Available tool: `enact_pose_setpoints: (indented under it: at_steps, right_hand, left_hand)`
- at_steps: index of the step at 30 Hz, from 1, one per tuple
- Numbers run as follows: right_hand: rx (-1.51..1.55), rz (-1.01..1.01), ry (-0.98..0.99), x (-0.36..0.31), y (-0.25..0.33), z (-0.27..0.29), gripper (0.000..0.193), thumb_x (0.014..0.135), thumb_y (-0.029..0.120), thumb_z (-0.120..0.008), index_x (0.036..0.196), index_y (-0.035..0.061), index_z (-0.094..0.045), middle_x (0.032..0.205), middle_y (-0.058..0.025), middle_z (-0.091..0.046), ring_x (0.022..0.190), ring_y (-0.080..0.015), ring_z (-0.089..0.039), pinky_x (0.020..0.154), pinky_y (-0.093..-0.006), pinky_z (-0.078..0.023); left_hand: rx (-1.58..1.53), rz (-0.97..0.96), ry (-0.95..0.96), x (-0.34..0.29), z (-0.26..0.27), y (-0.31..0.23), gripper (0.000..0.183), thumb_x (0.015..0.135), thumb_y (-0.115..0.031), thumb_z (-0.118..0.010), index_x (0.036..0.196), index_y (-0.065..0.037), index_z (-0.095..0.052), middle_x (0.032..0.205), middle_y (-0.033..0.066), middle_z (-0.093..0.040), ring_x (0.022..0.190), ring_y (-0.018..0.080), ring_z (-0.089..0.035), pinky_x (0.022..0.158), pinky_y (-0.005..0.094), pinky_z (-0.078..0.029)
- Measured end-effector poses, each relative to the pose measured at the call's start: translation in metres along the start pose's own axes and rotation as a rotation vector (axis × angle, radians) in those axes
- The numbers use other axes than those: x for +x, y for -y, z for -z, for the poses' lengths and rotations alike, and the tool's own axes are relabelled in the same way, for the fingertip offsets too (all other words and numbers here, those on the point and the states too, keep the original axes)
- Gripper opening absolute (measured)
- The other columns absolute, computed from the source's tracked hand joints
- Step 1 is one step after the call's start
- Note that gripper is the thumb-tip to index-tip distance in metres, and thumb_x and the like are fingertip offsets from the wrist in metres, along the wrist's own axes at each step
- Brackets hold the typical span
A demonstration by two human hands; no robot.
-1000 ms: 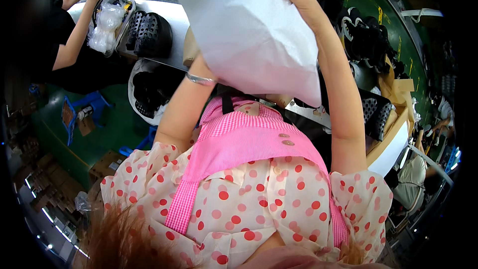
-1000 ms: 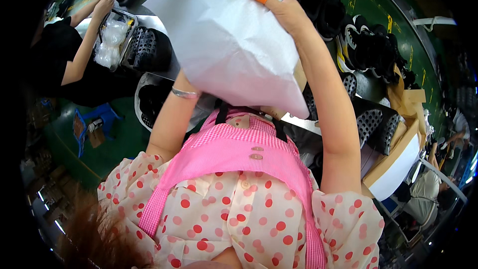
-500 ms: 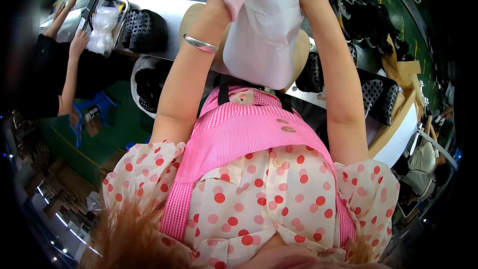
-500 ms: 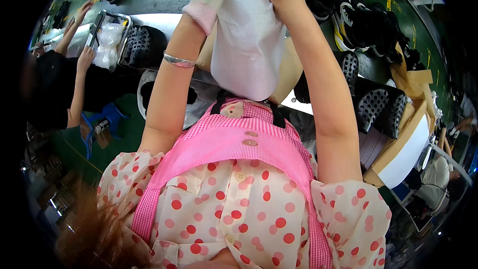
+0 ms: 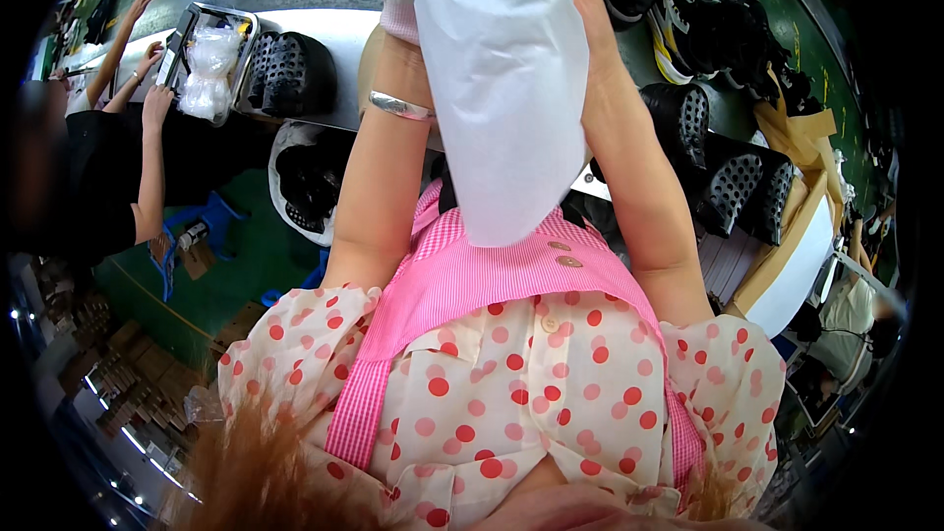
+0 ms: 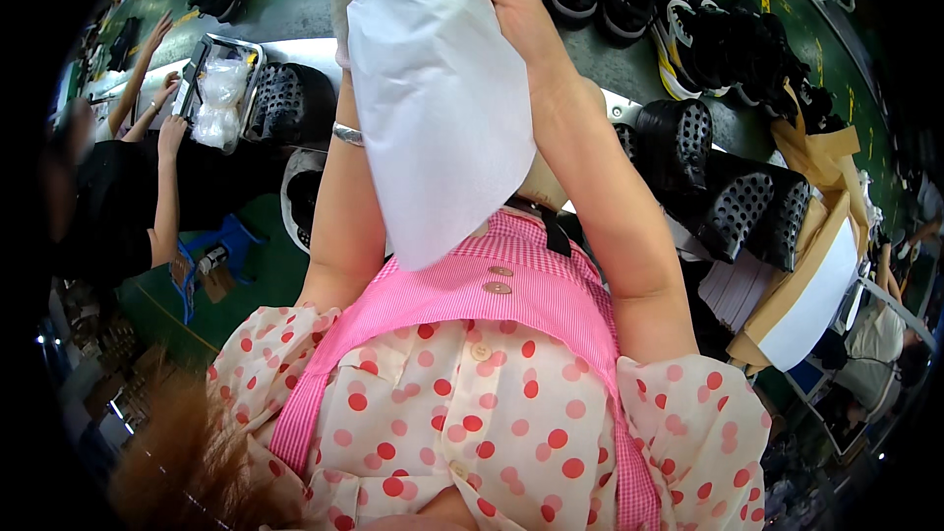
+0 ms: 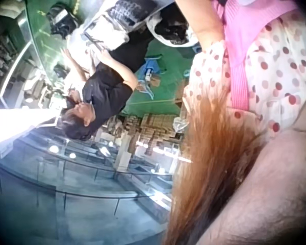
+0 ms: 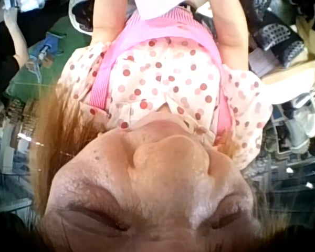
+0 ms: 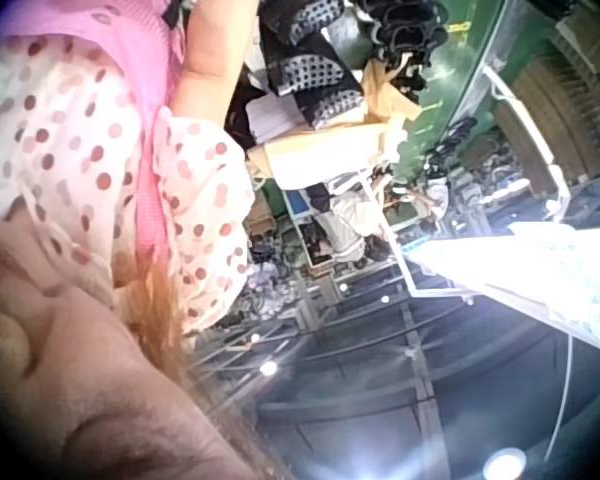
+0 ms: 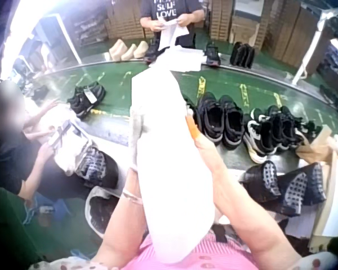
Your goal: The person inserts shoe trees into shoes, places the shoes into white paper bags, and arranges them on a table. The person handles multiple pairs of shoes and shoe trees throughout the clip.
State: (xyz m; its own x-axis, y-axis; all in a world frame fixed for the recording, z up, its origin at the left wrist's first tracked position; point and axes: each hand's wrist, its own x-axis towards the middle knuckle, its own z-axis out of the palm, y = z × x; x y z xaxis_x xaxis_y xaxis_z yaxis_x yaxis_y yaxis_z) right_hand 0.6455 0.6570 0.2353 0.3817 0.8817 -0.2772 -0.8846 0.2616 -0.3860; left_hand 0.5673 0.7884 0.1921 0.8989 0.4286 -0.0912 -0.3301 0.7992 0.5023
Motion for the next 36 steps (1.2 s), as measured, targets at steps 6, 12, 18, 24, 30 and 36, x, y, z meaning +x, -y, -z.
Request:
enact_pose_setpoints:
  at_steps: [6,12,18,24,30,36]
  right_hand:
    - [-0.026,-0.058,0.039,-0.007,-0.012,0.005,0.045,0.091,0.038,-0.064,0.110,-0.0028,-0.064,0.103,-0.0071,-0.068,0.094,-0.0139,-0.065,0.088,-0.0255,-0.049]
    - [-1.444,0.314,-0.121,-0.037,0.015,-0.022,0.068,0.085,0.040,-0.068,0.135,-0.0018,-0.047,0.120,-0.0185,-0.062,0.104,-0.0260,-0.063,0.093,-0.0314,-0.047]
    - [-1.736,0.719,-0.274,-0.042,-0.021,-0.033,0.093,0.072,0.041,-0.080,0.141,-0.0019,-0.035,0.123,-0.0268,-0.054,0.106,-0.0383,-0.060,0.087,-0.0422,-0.050]
    - [-1.874,1.078,-0.237,-0.030,-0.022,-0.016,0.055,0.080,0.023,-0.076,0.128,0.0056,-0.057,0.110,-0.0123,-0.061,0.096,-0.0238,-0.063,0.078,-0.0287,-0.051]
    - [-1.639,1.387,-0.066,-0.019,-0.015,-0.021,0.043,0.075,0.005,-0.077,0.117,0.0095,-0.065,0.108,-0.0096,-0.059,0.087,-0.0202,-0.060,0.070,-0.0286,-0.051]
    - [-1.390,1.389,0.029,-0.018,-0.011,-0.018,0.033,0.072,-0.004,-0.074,0.103,0.0079,-0.069,0.102,-0.0086,-0.063,0.086,-0.0196,-0.061,0.071,-0.0284,-0.051]
  left_hand:
    - [-0.039,-0.060,0.205,-0.016,-0.029,-0.014,0.046,0.095,-0.034,-0.053,0.128,-0.002,-0.052,0.125,0.0141,-0.059,0.112,0.0247,-0.057,0.095,0.0356,-0.047]
    - [0.373,-0.358,-0.143,-0.015,-0.012,-0.024,0.045,0.092,-0.036,-0.055,0.123,-0.004,-0.055,0.120,0.0140,-0.060,0.107,0.0251,-0.060,0.091,0.0362,-0.049]
    - [0.084,-0.308,-0.128,0.006,0.008,-0.013,0.034,0.094,-0.019,-0.051,0.121,0.000,-0.053,0.107,0.0153,-0.064,0.099,0.0279,-0.062,0.085,0.0389,-0.052]
    - [-0.121,-0.146,-0.379,-0.006,-0.013,-0.024,0.040,0.093,-0.034,-0.049,0.119,-0.005,-0.057,0.118,0.0145,-0.063,0.107,0.0305,-0.061,0.092,0.0449,-0.050]
    - [-0.206,-0.012,-0.448,-0.007,-0.036,-0.020,0.046,0.094,-0.038,-0.038,0.124,-0.006,-0.052,0.123,0.0135,-0.059,0.112,0.0326,-0.058,0.094,0.0487,-0.049]
    - [-0.203,-0.030,-0.389,-0.018,-0.051,-0.018,0.045,0.092,-0.038,-0.041,0.125,-0.009,-0.053,0.122,0.0120,-0.059,0.113,0.0289,-0.057,0.095,0.0470,-0.049]
